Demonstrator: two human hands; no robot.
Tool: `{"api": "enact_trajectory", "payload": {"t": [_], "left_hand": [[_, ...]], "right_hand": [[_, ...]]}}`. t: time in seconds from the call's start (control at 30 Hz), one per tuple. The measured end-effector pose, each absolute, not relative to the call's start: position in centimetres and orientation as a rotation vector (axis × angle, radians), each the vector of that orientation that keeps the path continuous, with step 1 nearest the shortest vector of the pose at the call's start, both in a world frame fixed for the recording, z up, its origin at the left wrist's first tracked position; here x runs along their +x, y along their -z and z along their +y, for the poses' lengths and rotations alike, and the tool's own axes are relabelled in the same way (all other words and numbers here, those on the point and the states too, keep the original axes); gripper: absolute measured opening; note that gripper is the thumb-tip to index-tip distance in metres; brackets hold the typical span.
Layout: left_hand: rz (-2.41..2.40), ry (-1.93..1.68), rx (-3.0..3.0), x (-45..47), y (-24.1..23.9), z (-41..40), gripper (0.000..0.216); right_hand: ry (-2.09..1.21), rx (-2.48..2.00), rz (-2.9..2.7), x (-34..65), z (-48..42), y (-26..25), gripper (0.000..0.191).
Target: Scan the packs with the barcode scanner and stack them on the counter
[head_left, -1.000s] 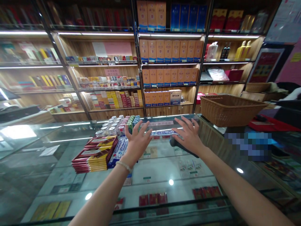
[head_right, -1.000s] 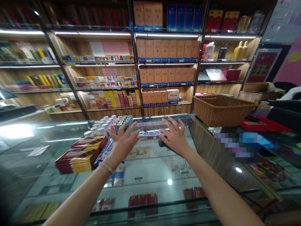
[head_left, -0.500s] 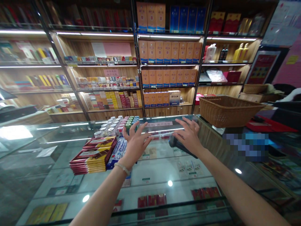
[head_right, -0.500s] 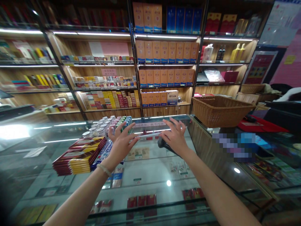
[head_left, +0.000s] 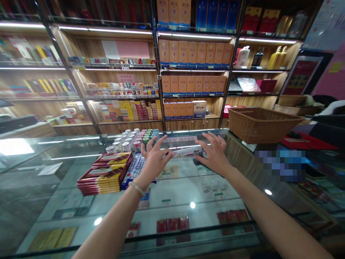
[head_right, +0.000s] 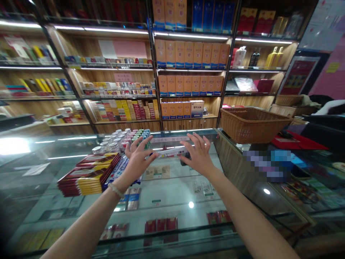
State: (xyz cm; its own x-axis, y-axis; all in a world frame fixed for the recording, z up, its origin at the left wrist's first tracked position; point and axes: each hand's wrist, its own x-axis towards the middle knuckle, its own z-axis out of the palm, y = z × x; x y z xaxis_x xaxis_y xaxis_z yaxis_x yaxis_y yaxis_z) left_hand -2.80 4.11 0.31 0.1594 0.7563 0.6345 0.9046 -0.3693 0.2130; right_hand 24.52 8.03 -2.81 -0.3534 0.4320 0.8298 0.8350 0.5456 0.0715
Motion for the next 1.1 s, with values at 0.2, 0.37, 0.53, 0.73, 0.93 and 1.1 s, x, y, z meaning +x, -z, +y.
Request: {"api": "enact_trajectory", "payload": {"t": [0.2,0.37,0.53,0.73,0.93,1.1], "left_hand": [[-1.628,0.995,-2.259,-2.7,0.0,4.4,0.029],[-1.655,0.957,-2.243,-2.5,0.1,4.4,0.029],[-1.629,1.021,-2.181,-2.2,0.2,4.2,0.029],[-1.535,1.016,-2.076,-1.8,-0.1,3.2,0.031],[-1.282,0.867,-1.954,-1.4,0.0,2.6,0.053],[-1.212,0.834,-1.943,-1.5,0.5,2.9,0.031]], "right_hand": [[0.721,-0.935,-1.999,23.9,7.9,3.0,0.032],[0.705,-0.911,-1.974,23.8,7.8,2.9,0.021],[0.717,-0.897,-1.933,23.7,7.8,2.7,0.021],[0.680,-0.925,-1.915,23.5,7.8,2.8,0.021],[0.645,-0.939,-1.923,23.5,7.6,2.8,0.021],[0.642,-0.916,-1.921,23.4,7.6,3.0,0.022]]}}
